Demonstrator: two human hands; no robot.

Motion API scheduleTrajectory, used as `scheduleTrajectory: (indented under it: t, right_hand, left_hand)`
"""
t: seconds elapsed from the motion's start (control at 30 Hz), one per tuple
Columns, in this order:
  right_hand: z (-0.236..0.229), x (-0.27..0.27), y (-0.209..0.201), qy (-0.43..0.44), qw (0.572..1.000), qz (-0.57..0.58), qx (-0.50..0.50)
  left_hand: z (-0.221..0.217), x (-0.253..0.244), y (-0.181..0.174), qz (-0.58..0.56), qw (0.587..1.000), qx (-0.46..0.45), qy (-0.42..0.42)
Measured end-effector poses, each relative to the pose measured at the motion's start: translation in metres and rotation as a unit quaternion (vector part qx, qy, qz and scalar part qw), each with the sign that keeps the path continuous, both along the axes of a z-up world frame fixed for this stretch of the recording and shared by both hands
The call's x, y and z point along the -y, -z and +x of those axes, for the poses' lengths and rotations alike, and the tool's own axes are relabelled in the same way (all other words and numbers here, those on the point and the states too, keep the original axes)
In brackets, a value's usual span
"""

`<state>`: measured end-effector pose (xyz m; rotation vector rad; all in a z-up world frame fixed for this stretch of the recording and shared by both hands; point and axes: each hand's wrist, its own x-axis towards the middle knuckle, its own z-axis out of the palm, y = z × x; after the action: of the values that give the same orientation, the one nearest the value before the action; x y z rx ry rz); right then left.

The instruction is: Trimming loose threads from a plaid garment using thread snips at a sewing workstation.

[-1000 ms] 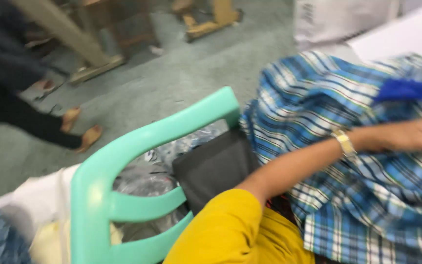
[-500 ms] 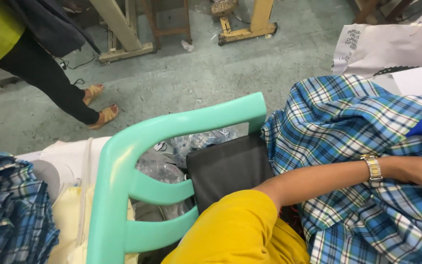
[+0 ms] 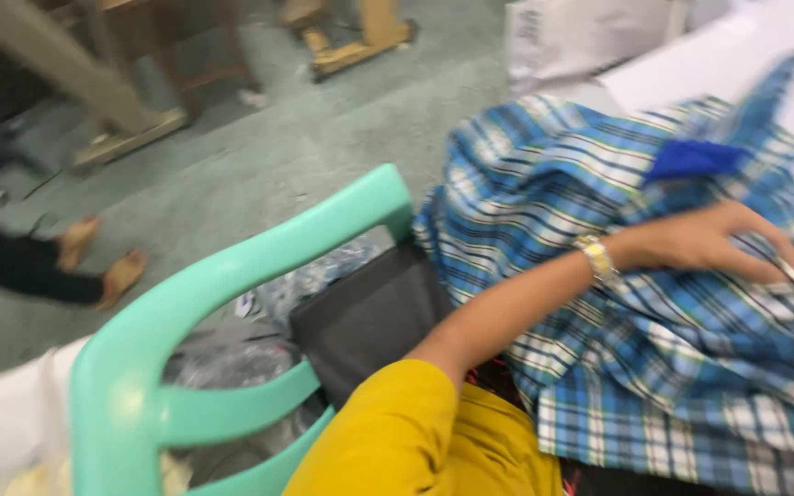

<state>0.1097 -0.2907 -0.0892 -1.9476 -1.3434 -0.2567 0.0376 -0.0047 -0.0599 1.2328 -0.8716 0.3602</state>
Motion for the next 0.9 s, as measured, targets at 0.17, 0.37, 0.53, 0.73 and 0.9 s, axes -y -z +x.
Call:
scheduleTrajectory:
  t: [0.17, 0.37, 0.53, 0.73, 0.9]
  right_hand:
    - [-0.088, -0.026, -0.113, 0.115, 0.986, -0.091, 0.074]
    - [-0.095, -0.048, -0.132, 0.107, 0.99, -0.023, 0.087]
    - [-0.086, -0.043, -0.123, 0.127, 0.984, -0.001, 0.128]
    - [-0.092, -0.052, -0.124, 0.097, 0.987, 0.058, 0.113]
    - [-0.104, -0.063, -0.139, 0.055, 0.989, 0.024, 0.138]
  left_hand:
    - [-0.017, -0.003, -0.028, 0.098, 0.988, -0.091, -0.074]
    - [-0.048, -0.004, -0.063, 0.026, 0.976, -0.218, -0.006]
    - [-0.033, 0.002, -0.037, 0.004, 0.974, -0.228, 0.0]
    - [-0.032, 0.005, -0.036, -0.001, 0.979, -0.205, -0.01]
    - [-0.023, 0.008, -0.021, -0.005, 0.98, -0.197, -0.028]
